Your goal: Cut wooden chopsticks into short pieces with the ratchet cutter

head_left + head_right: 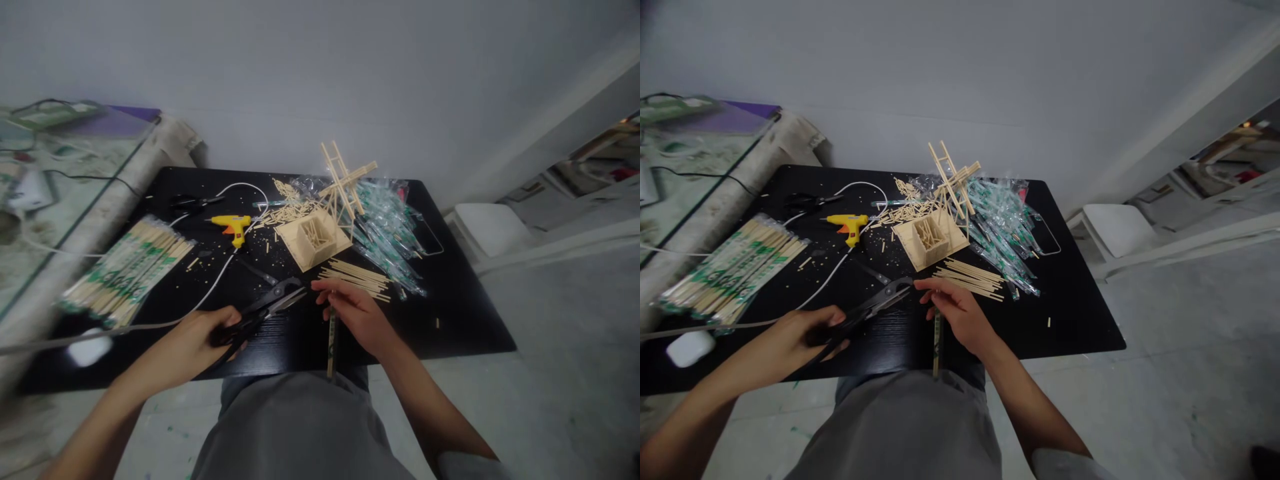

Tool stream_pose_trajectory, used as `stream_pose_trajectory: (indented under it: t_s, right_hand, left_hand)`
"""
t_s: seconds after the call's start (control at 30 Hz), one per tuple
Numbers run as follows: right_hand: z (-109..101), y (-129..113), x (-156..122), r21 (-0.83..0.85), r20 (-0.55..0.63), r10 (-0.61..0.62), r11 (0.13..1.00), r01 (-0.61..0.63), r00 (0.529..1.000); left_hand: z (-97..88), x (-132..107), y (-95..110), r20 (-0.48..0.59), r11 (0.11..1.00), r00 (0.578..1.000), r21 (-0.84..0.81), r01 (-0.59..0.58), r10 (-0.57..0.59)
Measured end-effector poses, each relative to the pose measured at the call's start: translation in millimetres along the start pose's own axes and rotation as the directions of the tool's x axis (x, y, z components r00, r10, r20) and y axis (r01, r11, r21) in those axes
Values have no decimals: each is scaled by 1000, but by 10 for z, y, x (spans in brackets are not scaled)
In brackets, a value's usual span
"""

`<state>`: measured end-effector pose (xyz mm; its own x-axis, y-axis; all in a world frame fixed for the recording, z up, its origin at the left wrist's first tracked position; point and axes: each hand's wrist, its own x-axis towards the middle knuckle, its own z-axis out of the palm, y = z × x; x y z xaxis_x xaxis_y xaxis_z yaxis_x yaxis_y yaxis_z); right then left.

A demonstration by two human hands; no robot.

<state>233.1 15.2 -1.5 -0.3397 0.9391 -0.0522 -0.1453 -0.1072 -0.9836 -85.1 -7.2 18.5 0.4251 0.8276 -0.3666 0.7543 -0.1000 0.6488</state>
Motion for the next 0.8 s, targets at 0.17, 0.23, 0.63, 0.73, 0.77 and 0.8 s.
stream_pose_trajectory:
  t_s: [0.17,0.23,0.63,0.73,0.77,0.8]
  right_hand:
    - [41,2,12,57,-37,-38,998,40,999]
    - [48,-20,16,67,-37,-42,997,45,998]
    - [190,79,-76,228,-48,71,972,-58,996]
    - [268,145,-127,244,-30,89,967,-79,996]
    - [291,158,-141,247,-27,91,966,-81,995]
    - [311,167,-154,249,-25,92,965,-83,995]
  left_hand:
    - [-3,38,20,-25,1000,1000,-7,-1,1]
    - [-7,50,38,-34,1000,999,-8,-12,12]
    - [-55,-13,-36,17,1000,1000,-14,-22,22]
    - [-122,-26,-48,63,1000,998,8,-25,24]
    - [-145,-29,-50,75,1000,997,9,-20,19]
    - [-167,-32,-52,84,1000,996,11,-14,13]
